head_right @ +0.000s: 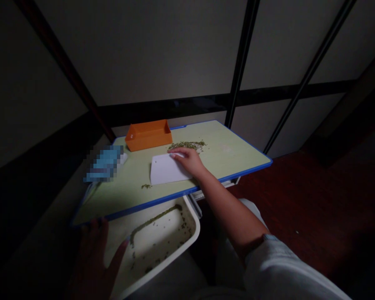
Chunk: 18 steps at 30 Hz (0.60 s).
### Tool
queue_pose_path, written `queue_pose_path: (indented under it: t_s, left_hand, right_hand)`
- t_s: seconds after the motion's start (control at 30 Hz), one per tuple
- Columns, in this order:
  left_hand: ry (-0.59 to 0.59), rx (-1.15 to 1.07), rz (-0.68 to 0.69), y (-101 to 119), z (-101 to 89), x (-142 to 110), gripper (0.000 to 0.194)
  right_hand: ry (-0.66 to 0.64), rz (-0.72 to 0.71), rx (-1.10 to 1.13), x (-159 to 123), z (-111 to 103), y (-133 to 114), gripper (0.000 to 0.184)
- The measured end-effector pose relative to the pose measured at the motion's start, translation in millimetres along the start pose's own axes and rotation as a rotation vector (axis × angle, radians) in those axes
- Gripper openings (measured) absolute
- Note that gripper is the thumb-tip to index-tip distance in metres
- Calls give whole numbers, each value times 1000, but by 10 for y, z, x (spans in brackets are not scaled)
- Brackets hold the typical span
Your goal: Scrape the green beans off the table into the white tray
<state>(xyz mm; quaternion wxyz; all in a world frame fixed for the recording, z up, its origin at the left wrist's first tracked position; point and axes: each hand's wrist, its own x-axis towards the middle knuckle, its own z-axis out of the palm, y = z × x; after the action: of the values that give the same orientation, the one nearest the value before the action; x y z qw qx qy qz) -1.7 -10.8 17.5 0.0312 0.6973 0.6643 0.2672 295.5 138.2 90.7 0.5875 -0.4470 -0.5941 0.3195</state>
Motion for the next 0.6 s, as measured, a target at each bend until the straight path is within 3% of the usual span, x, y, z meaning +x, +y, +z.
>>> queue_pose_path:
  t_s: [0.6]
  left_hand:
    - [40,-6,7,15,22,-3,73]
  right_hand:
    - [-27,8,17,-26,7,-3,21]
